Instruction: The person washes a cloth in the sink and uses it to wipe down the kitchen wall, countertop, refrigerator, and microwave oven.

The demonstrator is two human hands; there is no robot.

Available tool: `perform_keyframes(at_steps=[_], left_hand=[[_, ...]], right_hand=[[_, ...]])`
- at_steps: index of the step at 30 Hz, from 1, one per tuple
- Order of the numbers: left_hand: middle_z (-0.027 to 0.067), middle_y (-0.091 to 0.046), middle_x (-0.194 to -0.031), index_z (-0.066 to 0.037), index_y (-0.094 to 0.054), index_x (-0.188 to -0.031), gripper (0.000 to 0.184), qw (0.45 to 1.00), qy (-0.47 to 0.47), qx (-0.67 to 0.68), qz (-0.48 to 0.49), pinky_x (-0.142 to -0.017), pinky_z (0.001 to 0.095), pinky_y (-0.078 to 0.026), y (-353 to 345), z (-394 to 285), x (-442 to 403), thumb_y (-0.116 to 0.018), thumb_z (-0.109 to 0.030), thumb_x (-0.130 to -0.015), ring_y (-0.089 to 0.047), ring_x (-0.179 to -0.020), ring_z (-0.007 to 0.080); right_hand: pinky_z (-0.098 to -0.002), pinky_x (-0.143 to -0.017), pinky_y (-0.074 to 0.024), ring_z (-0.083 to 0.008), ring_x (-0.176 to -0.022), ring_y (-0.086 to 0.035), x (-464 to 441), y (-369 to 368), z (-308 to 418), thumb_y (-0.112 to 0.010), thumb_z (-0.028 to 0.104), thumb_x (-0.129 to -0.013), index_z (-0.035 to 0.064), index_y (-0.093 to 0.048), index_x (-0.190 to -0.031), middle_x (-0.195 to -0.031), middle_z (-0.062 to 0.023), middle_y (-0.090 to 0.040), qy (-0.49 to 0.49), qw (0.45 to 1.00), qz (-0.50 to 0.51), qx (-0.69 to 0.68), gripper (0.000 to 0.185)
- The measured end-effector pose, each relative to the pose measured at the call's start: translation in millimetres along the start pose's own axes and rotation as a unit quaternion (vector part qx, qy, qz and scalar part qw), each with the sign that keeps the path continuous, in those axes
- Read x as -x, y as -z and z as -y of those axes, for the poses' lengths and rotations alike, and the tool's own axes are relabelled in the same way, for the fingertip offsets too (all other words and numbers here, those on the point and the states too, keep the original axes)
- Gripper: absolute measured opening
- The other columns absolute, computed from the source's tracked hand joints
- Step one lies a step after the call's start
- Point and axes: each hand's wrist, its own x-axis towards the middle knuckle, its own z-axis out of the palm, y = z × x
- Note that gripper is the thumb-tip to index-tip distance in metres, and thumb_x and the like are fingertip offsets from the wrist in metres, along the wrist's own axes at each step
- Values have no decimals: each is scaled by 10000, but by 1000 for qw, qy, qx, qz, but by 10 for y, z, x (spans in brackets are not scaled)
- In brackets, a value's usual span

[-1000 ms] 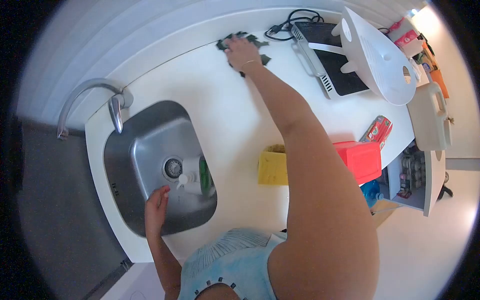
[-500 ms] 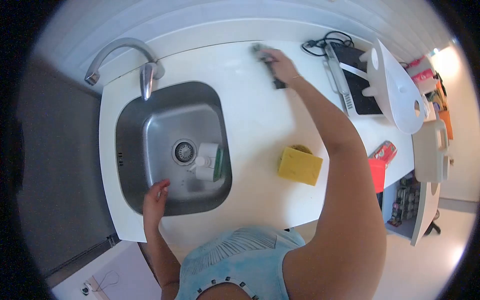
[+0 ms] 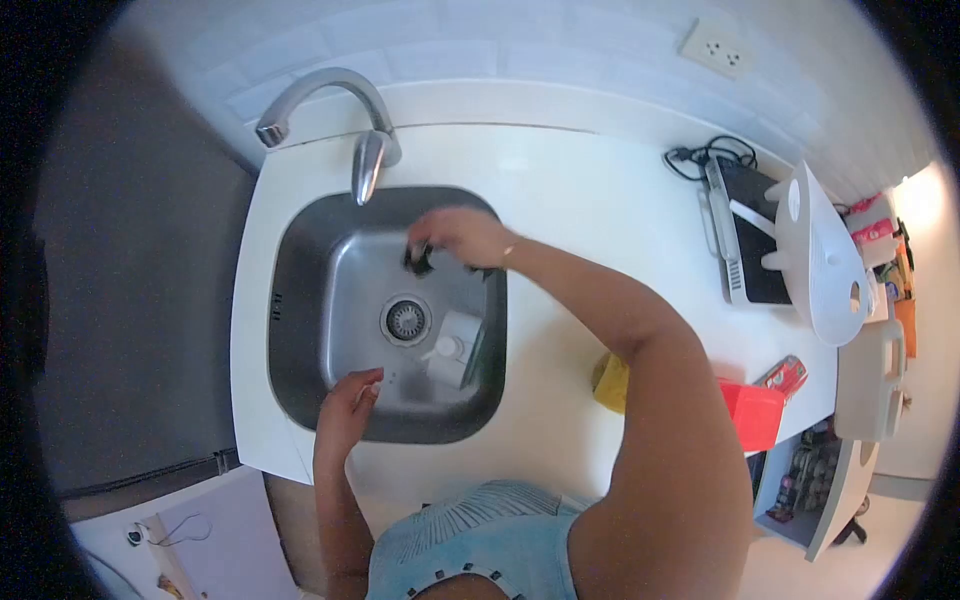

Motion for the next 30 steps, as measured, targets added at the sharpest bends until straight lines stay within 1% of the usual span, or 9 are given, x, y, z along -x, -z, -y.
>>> perform_keyframes(at_steps=[4,9,15,16,18,20,23,27,30], left_hand=[[144,-624,-963,-54,-606,-1059,221,999,30,-5,40,-770,374,-461,-102,13,-11,-527,-119,-863,-592,-871,316],[145,-622,-993,-58,-622,-1037,228,996,-82,-5,43,-798,367,-459,-231,-91,-189,-521,-181,-874,-584,-918,325],[125,-606,-1053,-69,-552,-1156,314,991,7,121,63,-835,363,-457,-352,35,-597,-531,-223,-883,-589,-964,270],[112,-586,-1088,-92,-480,-1226,369,986,-38,113,-117,-837,372,-461,-507,208,-822,-527,-242,-893,-579,-988,256],[98,-566,-1124,-115,-407,-1296,435,941,-93,104,-307,-840,381,-464,-527,258,-1114,-523,-262,-903,-569,-1012,243],[97,-499,-1191,-156,-286,-1359,537,794,111,584,-130,-841,400,-468,-412,170,-1346,-524,-320,-907,-554,-1015,265],[103,-480,-1182,-142,-354,-1312,511,675,73,735,3,-836,389,-473,-489,562,-1652,-529,-384,-896,-561,-971,272],[108,-480,-1149,-124,-390,-1266,504,670,125,729,62,-796,375,-485,-562,841,-1786,-565,-385,-873,-567,-918,246],[88,-548,-992,-73,-466,-1186,380,870,183,458,12,-718,348,-480,-437,704,-1891,-578,-194,-843,-562,-851,198]], right_hand=[[-329,-887,-416,-272,-996,-549,56,784,-319,-466,42,-847,67,-583,-1094,-1071,-116,-603,-87,971,-196,104,274],[-346,-945,-399,-277,-1099,-513,-262,552,-518,-463,-27,-778,89,-572,-1150,-1167,-107,-572,-187,956,-166,157,404],[-361,-836,-451,-285,-957,-564,-625,-289,-57,-530,13,-736,87,-627,-961,-997,-111,-601,-21,986,-65,149,256],[-334,-828,-454,-227,-949,-575,-656,-482,-51,-536,-1,-760,82,-626,-1005,-1047,-93,-591,-72,996,-56,18,274],[-313,-871,-434,-184,-995,-560,-684,-693,244,-548,41,-827,87,-572,-1139,-1048,-93,-596,-155,980,-15,-119,316],[-307,-879,-422,-169,-983,-557,-757,-910,435,-554,65,-842,52,-490,-1231,-1052,-81,-591,-214,901,-44,-375,394],[-293,-836,-427,-147,-939,-557,-862,-913,711,-551,106,-856,31,-463,-1225,-1006,-58,-604,-272,768,-183,-550,387],[-274,-732,-450,-124,-832,-559,-1066,-823,606,-516,217,-910,48,-531,-1085,-885,-25,-609,-278,753,-251,-541,244],[-255,-587,-461,-123,-649,-526,-1196,-791,592,-406,405,-944,67,-543,-894,-728,-4,-551,-280,680,-273,-620,368]])
